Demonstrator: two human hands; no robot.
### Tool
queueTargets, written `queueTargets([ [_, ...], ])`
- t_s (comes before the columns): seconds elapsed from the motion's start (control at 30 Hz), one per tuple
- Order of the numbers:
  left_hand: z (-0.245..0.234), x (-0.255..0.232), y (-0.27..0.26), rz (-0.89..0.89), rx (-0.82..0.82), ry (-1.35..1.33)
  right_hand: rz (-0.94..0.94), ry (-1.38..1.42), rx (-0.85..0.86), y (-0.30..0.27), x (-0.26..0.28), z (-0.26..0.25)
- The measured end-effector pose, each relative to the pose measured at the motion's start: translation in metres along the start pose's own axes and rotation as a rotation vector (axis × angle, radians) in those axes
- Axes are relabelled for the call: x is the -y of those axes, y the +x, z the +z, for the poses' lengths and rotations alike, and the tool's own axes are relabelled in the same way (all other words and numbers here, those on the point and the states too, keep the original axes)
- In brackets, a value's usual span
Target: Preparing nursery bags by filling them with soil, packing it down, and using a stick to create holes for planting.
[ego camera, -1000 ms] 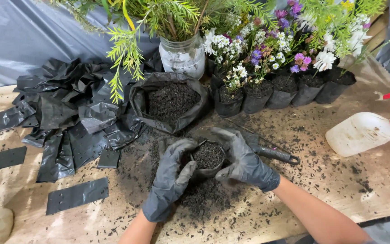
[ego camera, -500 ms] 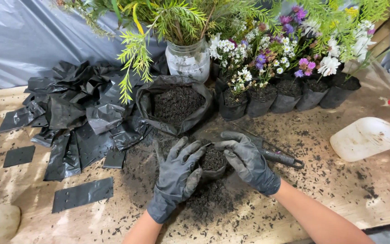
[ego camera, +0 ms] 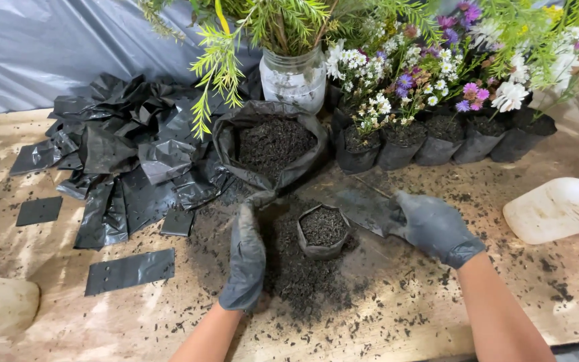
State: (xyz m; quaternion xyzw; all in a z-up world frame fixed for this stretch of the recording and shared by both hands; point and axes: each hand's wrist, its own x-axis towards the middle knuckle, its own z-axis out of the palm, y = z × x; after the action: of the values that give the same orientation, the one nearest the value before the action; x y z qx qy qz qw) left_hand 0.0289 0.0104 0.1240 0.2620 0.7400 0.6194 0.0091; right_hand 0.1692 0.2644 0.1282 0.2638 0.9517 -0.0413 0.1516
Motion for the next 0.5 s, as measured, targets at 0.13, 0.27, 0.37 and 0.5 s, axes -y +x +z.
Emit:
queueTargets([
  [0.13,-0.004,-0.006,-0.001,-0.279,0.012,-0.131,0.03,0.19,0.151,-0.032,0.021,-0.045],
  [0.27,-0.005,-0.009,0.0,-0.544,0.019,-0.281,-0.019,-0.052,-0.104,0.02,-0.027,0.023],
  [0.37,-0.002,0.008,-0.005,-0.567,-0.036,-0.326,-0.088,-0.141,-0.359,0.025,-0.028,0.023],
  [0.5,0.002,0.016,-0.012,-0.513,-0.042,-0.326,-0.277,-0.202,-0.564,0.038,-0.014,0.021],
])
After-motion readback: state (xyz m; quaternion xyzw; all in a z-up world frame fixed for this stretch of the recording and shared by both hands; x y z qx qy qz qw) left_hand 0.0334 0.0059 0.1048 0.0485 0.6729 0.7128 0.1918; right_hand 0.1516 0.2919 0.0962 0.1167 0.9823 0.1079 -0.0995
